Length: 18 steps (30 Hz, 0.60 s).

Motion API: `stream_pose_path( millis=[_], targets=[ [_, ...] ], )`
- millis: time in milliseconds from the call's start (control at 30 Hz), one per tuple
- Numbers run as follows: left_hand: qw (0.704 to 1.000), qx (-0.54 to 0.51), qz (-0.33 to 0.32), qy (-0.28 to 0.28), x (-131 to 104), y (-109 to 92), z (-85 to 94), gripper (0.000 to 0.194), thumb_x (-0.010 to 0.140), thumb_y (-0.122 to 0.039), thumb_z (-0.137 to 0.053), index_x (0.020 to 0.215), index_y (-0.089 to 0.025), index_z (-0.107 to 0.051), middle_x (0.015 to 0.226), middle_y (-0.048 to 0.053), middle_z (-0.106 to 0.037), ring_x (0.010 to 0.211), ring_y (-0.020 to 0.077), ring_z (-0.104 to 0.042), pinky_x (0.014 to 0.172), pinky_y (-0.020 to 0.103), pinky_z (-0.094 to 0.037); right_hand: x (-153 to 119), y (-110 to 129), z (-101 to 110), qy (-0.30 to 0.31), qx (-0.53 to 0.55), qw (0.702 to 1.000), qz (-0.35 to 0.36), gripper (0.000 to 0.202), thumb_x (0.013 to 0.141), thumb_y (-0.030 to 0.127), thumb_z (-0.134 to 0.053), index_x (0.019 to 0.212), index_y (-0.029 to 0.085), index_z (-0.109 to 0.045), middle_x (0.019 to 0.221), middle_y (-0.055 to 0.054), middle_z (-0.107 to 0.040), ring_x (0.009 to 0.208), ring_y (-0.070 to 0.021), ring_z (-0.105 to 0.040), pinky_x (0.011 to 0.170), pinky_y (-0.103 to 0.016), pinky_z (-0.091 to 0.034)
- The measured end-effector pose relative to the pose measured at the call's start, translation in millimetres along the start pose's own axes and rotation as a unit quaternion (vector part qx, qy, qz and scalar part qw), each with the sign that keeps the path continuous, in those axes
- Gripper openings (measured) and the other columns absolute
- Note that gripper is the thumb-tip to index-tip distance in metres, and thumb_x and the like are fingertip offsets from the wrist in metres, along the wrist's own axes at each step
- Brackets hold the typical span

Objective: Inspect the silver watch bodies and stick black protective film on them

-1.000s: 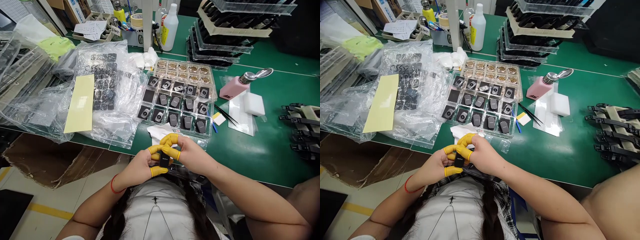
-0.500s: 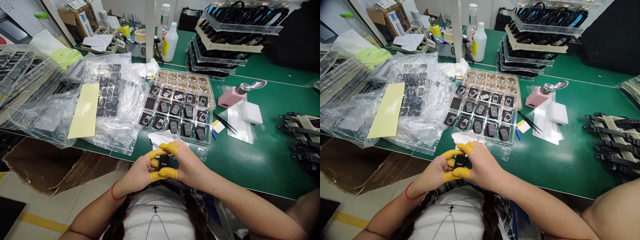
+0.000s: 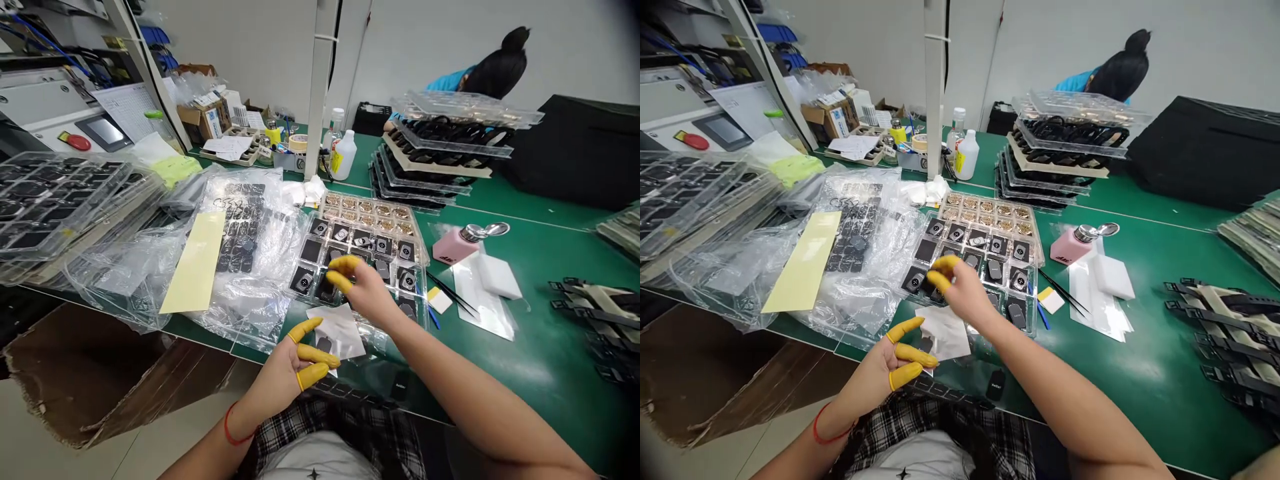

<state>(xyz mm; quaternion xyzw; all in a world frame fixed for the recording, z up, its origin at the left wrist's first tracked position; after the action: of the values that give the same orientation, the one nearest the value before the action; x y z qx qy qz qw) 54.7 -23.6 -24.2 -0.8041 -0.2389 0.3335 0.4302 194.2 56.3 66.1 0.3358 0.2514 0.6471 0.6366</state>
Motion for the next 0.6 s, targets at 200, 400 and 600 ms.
stream_pose_path(
  millis=[200, 400, 600],
  targets=[
    [1.000, -0.016, -0.016, -0.008, 0.3, 6.9, 12.9, 0.060, 0.074, -0.042, -0.075, 0.119, -0.012, -0.049, 0.095, 0.014, -0.074, 0.092, 0.0221, -0.069, 0.094, 0.039, -0.048, 83.8, -8.0, -23.2, -0.046, -0.182, 0.981, 0.041, 0.020, 0.089, 0.016, -0.051, 0.102, 0.015, -0.066, 0.093, -0.012, -0.066, 0.088, -0.0249, -0.059, 0.077, -0.038, -0.048],
    [0.999, -0.037, -0.032, -0.018, 3.8, 6.1, 25.9, 0.053, 0.077, -0.044, -0.072, 0.116, -0.014, -0.053, 0.097, 0.012, -0.074, 0.092, 0.0198, -0.069, 0.093, 0.036, -0.049, 50.7, 13.4, -42.0, -0.017, -0.279, 0.953, 0.118, 0.022, 0.090, 0.020, -0.049, 0.083, 0.014, -0.070, 0.110, -0.019, -0.062, 0.101, -0.0334, -0.050, 0.088, -0.052, -0.042],
    [1.000, -0.011, -0.001, -0.004, 5.0, 3.9, 21.1, 0.058, 0.075, -0.048, -0.072, 0.116, -0.011, -0.054, 0.103, 0.016, -0.072, 0.098, 0.0222, -0.067, 0.094, 0.036, -0.047, 20.2, 11.0, -62.9, 0.010, -0.268, 0.952, 0.148, 0.016, 0.079, 0.021, -0.068, 0.091, 0.012, -0.064, 0.121, -0.019, -0.057, 0.121, -0.0351, -0.040, 0.099, -0.050, -0.038]
  ],
)
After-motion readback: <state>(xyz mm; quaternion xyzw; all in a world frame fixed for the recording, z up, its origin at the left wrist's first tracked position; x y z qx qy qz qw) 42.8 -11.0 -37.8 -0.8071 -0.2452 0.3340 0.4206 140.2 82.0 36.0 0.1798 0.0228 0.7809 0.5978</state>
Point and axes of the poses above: each hand's wrist, its own x-axis towards the middle knuckle, its own z-axis out of the back of the hand, y = z × x, the point moved 9 cm from there along x, towards the middle knuckle
